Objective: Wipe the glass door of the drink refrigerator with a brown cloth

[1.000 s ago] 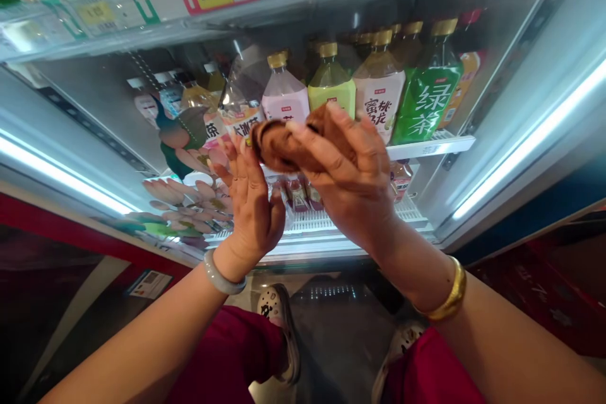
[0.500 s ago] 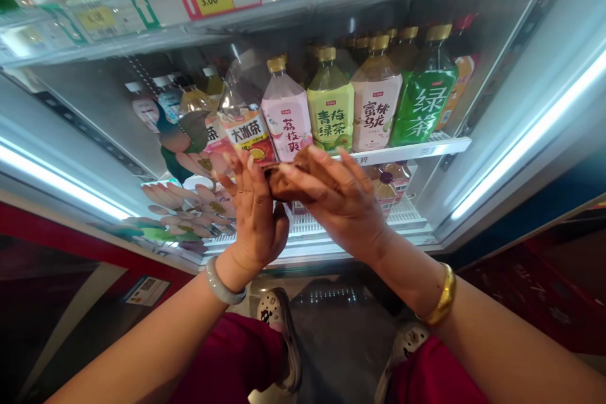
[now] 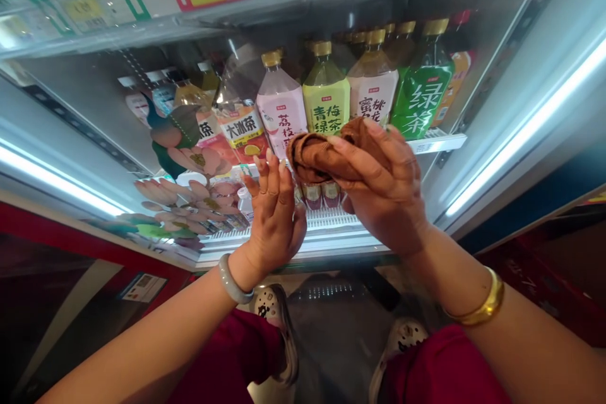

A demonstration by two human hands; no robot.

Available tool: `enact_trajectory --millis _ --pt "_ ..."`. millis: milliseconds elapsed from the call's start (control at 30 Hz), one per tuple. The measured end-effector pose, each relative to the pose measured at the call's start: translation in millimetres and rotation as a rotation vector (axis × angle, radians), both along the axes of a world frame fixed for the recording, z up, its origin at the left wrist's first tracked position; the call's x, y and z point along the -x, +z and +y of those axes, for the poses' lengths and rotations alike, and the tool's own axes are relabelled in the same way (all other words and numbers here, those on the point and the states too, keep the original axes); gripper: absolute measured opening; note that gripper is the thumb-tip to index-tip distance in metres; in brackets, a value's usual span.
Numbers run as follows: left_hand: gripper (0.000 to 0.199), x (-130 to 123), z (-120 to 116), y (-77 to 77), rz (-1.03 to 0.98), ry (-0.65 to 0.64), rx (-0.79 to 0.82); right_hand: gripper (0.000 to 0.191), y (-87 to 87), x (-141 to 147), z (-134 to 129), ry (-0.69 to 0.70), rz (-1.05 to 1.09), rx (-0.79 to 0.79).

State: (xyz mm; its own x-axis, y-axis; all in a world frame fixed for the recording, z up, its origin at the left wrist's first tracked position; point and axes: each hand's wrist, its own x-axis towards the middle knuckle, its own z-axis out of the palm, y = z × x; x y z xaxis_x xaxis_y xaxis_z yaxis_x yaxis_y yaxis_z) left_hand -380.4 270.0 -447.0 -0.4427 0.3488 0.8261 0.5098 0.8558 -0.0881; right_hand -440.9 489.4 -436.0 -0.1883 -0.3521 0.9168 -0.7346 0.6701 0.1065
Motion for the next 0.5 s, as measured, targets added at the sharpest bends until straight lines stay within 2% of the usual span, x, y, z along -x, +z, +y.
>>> enact_trajectory --millis 100,200,267,333,433,500 --pt "0.076 2.6 11.3 -4.8 -0.013 -0.014 0.0 0.061 -23.5 -3.3 -11.0 0.02 0.032 0.049" --pt "0.078 5.7 19.6 -8.4 -0.007 -0.065 0.016 0.04 -42.8 -5.7 -15.6 0.118 0.045 -0.051" --pt "0.078 7.7 23.0 -9.0 0.007 -0.095 0.036 0.038 -40.3 -4.2 -5.9 0.162 0.06 -0.157" --pt "0.077 10.1 25.2 -8.0 0.003 -0.101 0.04 0.047 -27.1 -0.6 11.0 0.141 0.058 -0.188" --pt "0.076 14.3 28.2 -6.1 -0.019 -0.07 0.012 0.055 -9.0 4.7 31.9 0.035 0.011 -0.069" --pt "0.076 17.2 31.1 -5.9 -0.01 -0.056 0.012 0.053 -11.1 5.4 34.1 0.0 -0.084 -0.022"
